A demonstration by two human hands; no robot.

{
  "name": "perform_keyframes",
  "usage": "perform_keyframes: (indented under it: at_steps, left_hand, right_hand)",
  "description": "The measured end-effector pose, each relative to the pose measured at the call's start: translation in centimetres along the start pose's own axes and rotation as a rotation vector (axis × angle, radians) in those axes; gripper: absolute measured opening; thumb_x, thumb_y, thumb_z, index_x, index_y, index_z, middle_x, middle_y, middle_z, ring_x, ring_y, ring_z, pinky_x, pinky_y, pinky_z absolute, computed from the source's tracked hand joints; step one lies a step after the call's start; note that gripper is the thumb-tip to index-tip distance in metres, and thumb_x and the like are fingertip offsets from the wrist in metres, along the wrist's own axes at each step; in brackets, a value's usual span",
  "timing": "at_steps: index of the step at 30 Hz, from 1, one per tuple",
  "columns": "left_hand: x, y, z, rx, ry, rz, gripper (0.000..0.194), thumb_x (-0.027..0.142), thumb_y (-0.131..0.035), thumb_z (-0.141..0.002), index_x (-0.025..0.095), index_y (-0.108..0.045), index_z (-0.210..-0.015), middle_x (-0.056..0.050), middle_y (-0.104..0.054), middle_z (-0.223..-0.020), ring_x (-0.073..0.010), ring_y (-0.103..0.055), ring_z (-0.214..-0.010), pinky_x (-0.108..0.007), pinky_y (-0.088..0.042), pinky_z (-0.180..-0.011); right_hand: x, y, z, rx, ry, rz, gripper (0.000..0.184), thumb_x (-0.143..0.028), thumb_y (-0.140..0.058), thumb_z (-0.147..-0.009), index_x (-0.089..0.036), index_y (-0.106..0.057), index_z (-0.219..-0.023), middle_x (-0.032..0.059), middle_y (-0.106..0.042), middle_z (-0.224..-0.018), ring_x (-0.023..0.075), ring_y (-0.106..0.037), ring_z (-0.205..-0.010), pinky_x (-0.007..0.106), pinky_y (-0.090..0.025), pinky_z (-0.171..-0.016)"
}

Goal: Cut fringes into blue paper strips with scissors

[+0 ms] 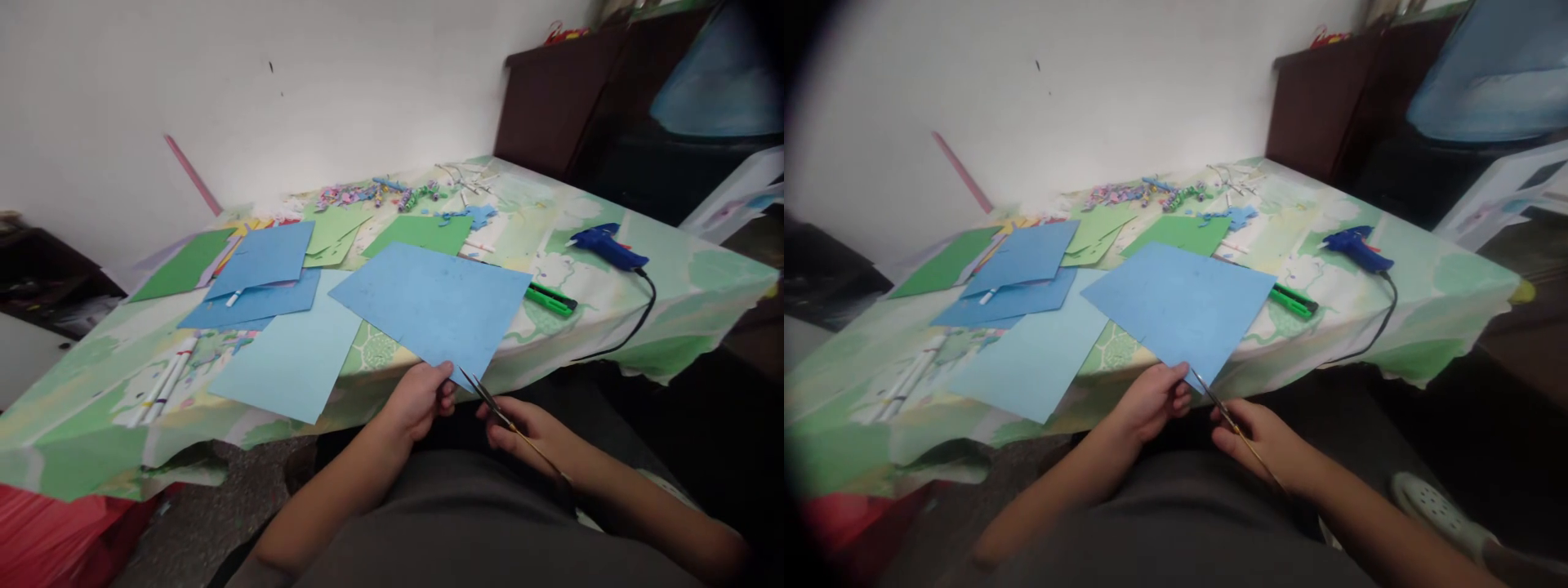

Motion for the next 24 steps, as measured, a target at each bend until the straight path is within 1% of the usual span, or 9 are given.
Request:
perform_keyframes:
  at_steps: [2, 4, 6, 9, 12, 15, 20, 22, 24]
  left_hand:
    - [0.4, 0.9, 0.7, 0.006, -0.014, -0.024, 0.027, 0.031, -0.055, -0.070, 0.016, -0.036, -0.060, 0.009, -0.031, -0.044, -0.0016, -0.028, -0.035, -0.016, -0.019, -0.039]
    - [0.9, 1.9, 1.3, 0.027, -0.017, -0.050, 0.026, 0.030, -0.057, -0.070, 0.016, -0.035, -0.061, 0.010, -0.028, -0.043, -0.0009, -0.025, -0.034, -0.015, -0.015, -0.038]
    - [1.5, 2.7, 1.7, 0.042, -0.008, -0.075, 0.025, 0.027, -0.056, -0.070, 0.017, -0.035, -0.061, 0.010, -0.027, -0.043, -0.0005, -0.024, -0.034, -0.015, -0.013, -0.038]
    - [2.1, 3.4, 1.8, 0.038, 0.011, -0.114, 0.023, 0.024, -0.054, -0.072, 0.016, -0.036, -0.061, 0.009, -0.031, -0.044, -0.0005, -0.025, -0.034, -0.015, -0.014, -0.038]
    - [2.3, 3.4, 1.7, 0.029, 0.012, -0.149, 0.021, 0.022, -0.051, -0.075, 0.016, -0.035, -0.062, 0.009, -0.030, -0.044, -0.0005, -0.024, -0.034, -0.015, -0.013, -0.038]
    - [2.3, 2.9, 1.8, 0.017, 0.013, -0.185, 0.021, 0.022, -0.046, -0.077, 0.017, -0.033, -0.061, 0.010, -0.028, -0.044, -0.0009, -0.022, -0.034, -0.016, -0.013, -0.038]
    - [2.6, 2.1, 1.9, -0.026, 0.010, -0.278, 0.023, 0.019, -0.041, -0.078, 0.018, -0.031, -0.058, 0.009, -0.028, -0.044, -0.0021, -0.023, -0.035, -0.017, -0.015, -0.038]
    - [2.7, 2.1, 1.8, -0.042, -0.002, -0.311, 0.024, 0.020, -0.040, -0.078, 0.018, -0.030, -0.057, 0.009, -0.028, -0.044, -0.0022, -0.023, -0.035, -0.017, -0.015, -0.038]
    - [2.7, 2.1, 1.7, -0.060, -0.006, -0.346, 0.025, 0.020, -0.040, -0.078, 0.018, -0.029, -0.055, 0.008, -0.027, -0.044, -0.0023, -0.022, -0.035, -0.018, -0.015, -0.038]
  right_hand:
    - [0.3, -0.5, 0.4, -0.056, -0.045, -0.066, 0.038, -0.049, -0.045, -0.078, -0.017, -0.050, -0.098, 0.0020, -0.052, -0.069, 0.0136, -0.046, -0.062, 0.025, -0.038, -0.056]
    - [0.1, -0.8, 0.8, -0.103, -0.079, -0.091, 0.039, -0.051, -0.044, -0.078, -0.018, -0.049, -0.096, 0.0019, -0.051, -0.070, 0.0132, -0.046, -0.062, 0.025, -0.037, -0.055]
    - [-0.5, -1.0, 0.9, -0.144, -0.111, -0.081, 0.037, -0.053, -0.041, -0.079, -0.019, -0.048, -0.092, 0.0018, -0.050, -0.071, 0.0127, -0.045, -0.063, 0.024, -0.037, -0.055]
    - [-1.6, -1.0, 0.6, -0.207, -0.168, -0.089, 0.041, -0.057, -0.034, -0.080, -0.019, -0.047, -0.091, 0.0020, -0.049, -0.071, 0.0129, -0.044, -0.063, 0.025, -0.038, -0.055]
    - [-2.6, -1.0, 0.4, -0.232, -0.160, -0.011, 0.044, -0.058, -0.033, -0.080, -0.018, -0.048, -0.088, 0.0015, -0.049, -0.071, 0.0123, -0.044, -0.063, 0.024, -0.038, -0.056]
    - [-3.1, -0.6, 1.1, -0.249, -0.153, 0.028, 0.046, -0.059, -0.034, -0.079, -0.016, -0.050, -0.086, 0.0009, -0.047, -0.072, 0.0110, -0.042, -0.063, 0.023, -0.037, -0.055]
    - [-2.9, -0.1, 3.4, -0.253, -0.316, -0.055, 0.049, -0.061, -0.033, -0.078, -0.016, -0.052, -0.085, -0.0004, -0.044, -0.065, 0.0097, -0.040, -0.056, 0.022, -0.033, -0.049]
    - [-2.8, -0.3, 3.7, -0.250, -0.330, -0.079, 0.050, -0.062, -0.032, -0.077, -0.016, -0.051, -0.084, 0.0002, -0.045, -0.065, 0.0098, -0.041, -0.056, 0.023, -0.033, -0.049]
    - [-2.9, -0.7, 3.2, -0.228, -0.314, -0.069, 0.053, -0.065, -0.034, -0.075, -0.016, -0.051, -0.082, 0.0011, -0.047, -0.067, 0.0098, -0.043, -0.056, 0.023, -0.035, -0.049]
Point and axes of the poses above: each hand's wrist, its own z-axis away from the middle knuckle, its own y-axis out of the back of the hand, x = y × z, the point moved 1 cm from there along -z, towards the middle knuckle
